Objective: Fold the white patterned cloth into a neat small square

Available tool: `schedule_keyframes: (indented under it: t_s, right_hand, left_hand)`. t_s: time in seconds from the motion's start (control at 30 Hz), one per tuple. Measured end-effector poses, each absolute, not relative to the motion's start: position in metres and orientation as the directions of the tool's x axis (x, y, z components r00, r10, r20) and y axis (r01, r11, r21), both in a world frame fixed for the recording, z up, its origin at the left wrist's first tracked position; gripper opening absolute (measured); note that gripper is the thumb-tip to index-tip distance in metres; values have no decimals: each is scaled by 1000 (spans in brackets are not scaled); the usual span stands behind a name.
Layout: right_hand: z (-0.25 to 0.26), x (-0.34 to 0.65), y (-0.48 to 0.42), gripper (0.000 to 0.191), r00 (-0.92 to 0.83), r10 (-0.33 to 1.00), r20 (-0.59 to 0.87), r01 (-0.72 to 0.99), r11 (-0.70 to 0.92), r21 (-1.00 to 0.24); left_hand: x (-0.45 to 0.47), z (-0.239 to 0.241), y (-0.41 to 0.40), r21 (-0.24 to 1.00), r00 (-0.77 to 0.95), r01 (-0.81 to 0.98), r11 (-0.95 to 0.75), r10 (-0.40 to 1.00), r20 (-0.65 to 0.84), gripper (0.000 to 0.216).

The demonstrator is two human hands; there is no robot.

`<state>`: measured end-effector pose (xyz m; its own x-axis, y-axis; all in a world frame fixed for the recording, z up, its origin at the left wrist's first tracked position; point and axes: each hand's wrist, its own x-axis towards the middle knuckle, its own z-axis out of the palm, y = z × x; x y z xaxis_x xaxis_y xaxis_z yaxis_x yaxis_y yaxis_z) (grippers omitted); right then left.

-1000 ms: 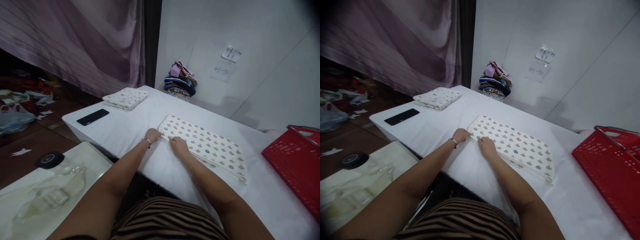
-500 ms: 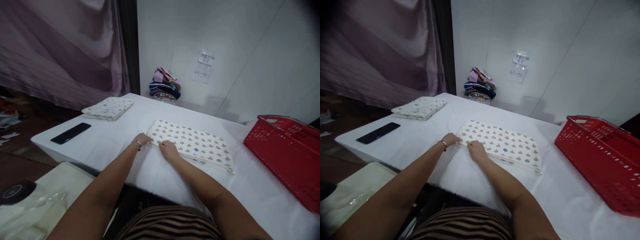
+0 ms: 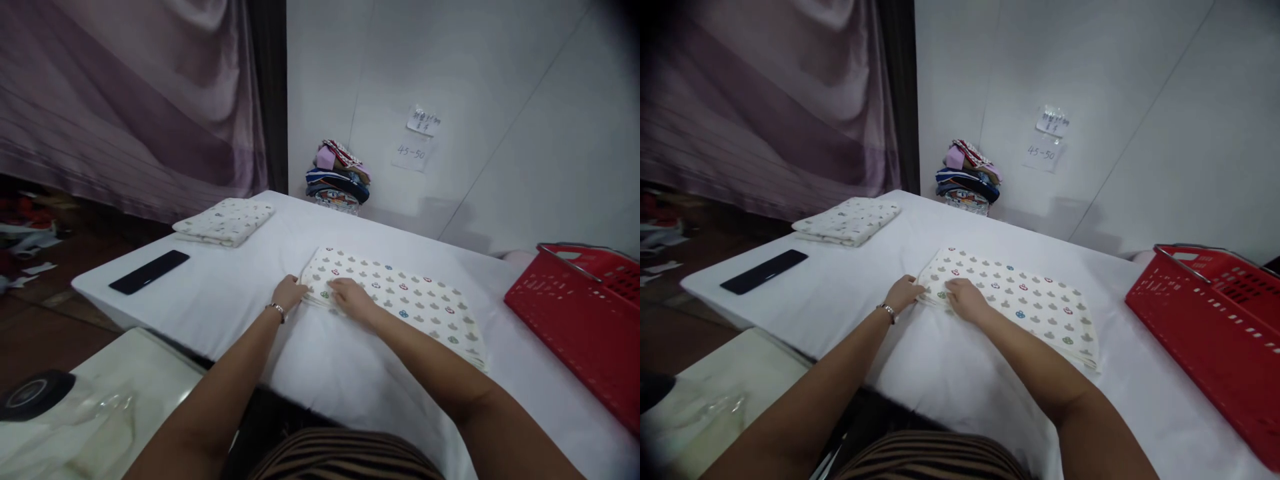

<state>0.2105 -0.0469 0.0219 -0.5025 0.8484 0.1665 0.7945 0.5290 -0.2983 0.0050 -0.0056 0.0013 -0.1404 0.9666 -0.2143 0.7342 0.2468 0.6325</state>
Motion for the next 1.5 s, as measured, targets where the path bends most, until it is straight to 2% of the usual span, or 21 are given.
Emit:
schedule_keyframes:
  t_s: [0.1, 0.27, 0.33, 0.5, 0.7, 0.87, 1.0, 1.2, 1.5]
  right_hand:
    - [23, 217, -17, 49, -548, 814, 191, 775, 581, -250]
    - [8, 226, 14, 66, -562, 822, -92, 815, 531, -230]
    - [4, 227, 17, 69, -548, 825, -135, 827, 510, -238]
    - [5, 217, 24, 70, -584, 812, -15, 794, 568, -216]
    - [1, 206, 35, 70, -591, 798, -120, 800, 560, -214]
    - [2, 208, 52, 68, -577, 816, -34, 810, 566, -157]
    - [-1, 213, 70, 69, -502, 861, -81, 861, 489, -138]
    - [2, 207, 73, 70, -522, 851, -62, 844, 504, -184]
    - [-5, 192, 77, 71, -510, 856, -84, 856, 494, -151]
  left_hand:
    - [7, 0, -13, 635, -180, 728, 259, 966, -187, 39]
    - [8, 4, -21, 615, -212, 738, 277, 961, -178, 32]
    - [7, 4, -21, 628, -209, 726, 279, 960, -185, 33]
    - [3, -1, -18, 651, -180, 713, 260, 965, -189, 36]
    - [3, 1, -19, 671, -183, 684, 286, 958, -221, 34]
    - [3, 5, -20, 665, -185, 681, 306, 951, -248, 34]
    - [3, 2, -20, 676, -187, 676, 293, 956, -227, 35]
    - [3, -2, -20, 681, -190, 675, 286, 958, -214, 36]
    - [4, 4, -22, 683, -192, 666, 300, 954, -231, 36]
